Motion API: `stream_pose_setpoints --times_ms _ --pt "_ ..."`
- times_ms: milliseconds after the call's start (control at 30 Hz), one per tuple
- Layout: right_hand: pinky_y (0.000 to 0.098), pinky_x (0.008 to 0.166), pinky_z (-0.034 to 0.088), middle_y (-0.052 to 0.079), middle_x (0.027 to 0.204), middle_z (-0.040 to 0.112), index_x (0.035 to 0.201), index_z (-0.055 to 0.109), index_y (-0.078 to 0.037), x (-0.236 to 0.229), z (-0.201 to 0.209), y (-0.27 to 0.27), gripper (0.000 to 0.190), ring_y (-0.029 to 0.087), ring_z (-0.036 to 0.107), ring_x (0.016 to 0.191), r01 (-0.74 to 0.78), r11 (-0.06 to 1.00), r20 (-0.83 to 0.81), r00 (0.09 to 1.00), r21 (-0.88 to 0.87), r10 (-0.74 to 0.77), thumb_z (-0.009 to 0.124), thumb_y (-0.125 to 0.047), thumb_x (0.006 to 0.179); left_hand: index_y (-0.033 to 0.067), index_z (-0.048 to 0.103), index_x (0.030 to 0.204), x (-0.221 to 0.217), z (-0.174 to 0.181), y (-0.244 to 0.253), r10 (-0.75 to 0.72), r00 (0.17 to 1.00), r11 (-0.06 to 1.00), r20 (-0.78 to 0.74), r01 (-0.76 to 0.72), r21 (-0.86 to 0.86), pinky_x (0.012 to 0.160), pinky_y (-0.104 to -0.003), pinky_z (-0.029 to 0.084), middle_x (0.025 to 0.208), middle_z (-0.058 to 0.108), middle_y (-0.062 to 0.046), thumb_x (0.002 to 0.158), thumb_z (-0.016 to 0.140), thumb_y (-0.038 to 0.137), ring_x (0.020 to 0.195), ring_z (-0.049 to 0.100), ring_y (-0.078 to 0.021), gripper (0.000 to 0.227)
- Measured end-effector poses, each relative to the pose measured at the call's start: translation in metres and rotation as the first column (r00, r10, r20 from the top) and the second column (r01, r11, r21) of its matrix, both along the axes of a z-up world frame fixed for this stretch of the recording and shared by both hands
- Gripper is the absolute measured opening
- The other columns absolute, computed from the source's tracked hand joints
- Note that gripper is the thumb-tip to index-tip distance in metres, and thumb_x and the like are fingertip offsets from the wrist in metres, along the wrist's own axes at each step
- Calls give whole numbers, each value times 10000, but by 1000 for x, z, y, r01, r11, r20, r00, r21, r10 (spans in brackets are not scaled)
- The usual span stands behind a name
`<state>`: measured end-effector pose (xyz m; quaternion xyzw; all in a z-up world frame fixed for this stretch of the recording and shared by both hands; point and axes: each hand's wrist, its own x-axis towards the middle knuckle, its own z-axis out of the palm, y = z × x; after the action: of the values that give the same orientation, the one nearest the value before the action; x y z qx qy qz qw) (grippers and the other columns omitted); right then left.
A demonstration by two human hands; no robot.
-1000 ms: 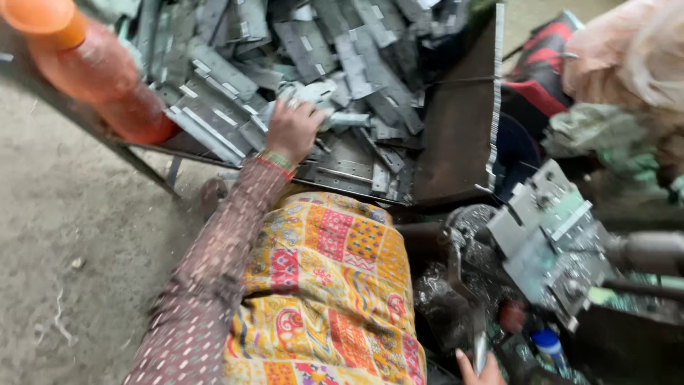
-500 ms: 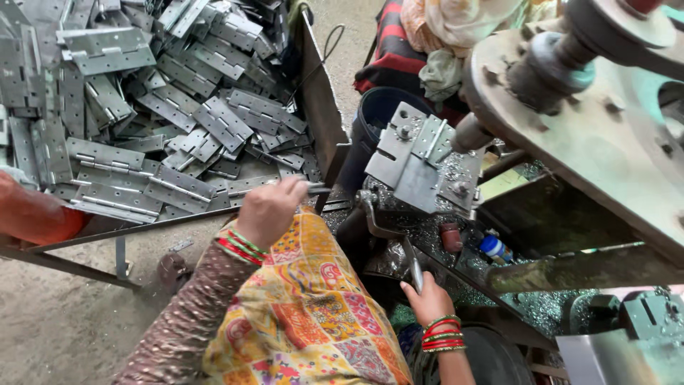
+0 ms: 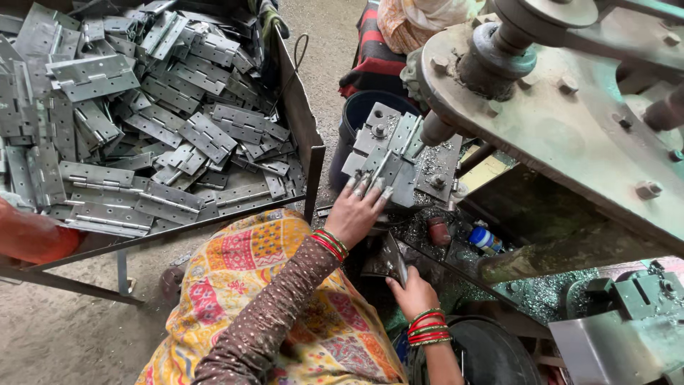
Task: The person repeatedly picks up metal hinge pieces from a bin, places them into a press machine, and operates the lever to punch holes. The processed pieces are then returned to the bin. This cycle continues throughout the clip.
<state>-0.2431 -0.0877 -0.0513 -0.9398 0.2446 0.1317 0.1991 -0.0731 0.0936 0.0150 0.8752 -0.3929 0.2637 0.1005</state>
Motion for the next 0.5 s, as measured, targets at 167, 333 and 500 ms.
stream_pose_setpoints --times_ms 167,333,500 --pt "557 834 540 290 988 714 1147 508 -38 6 8 0 627 491 681 967 -31 999 -89 996 -21 29 683 -564 853 0 594 1359 8 -3 -10 167 972 978 -164 -185 -99 1164 -549 299 1451 537 -169 979 519 404 1371 482 -310 560" --pt "550 838 542 291 994 718 1119 525 -34 12 19 0 630 483 684 981 -30 999 -102 994 -25 27 680 -587 858 29 626 1321 -10 -1 -29 178 980 984 -84 -177 19 1183 -495 303 1498 543 -145 973 509 340 1403 489 -275 482" --pt "556 810 538 280 974 718 1078 566 -49 3 3 -6 574 485 680 957 9 1000 1 1000 10 -9 685 -563 852 24 674 1234 4 -9 -49 125 936 987 -329 -152 -58 1182 -550 324 1421 588 -151 1041 501 321 1349 532 -304 393"
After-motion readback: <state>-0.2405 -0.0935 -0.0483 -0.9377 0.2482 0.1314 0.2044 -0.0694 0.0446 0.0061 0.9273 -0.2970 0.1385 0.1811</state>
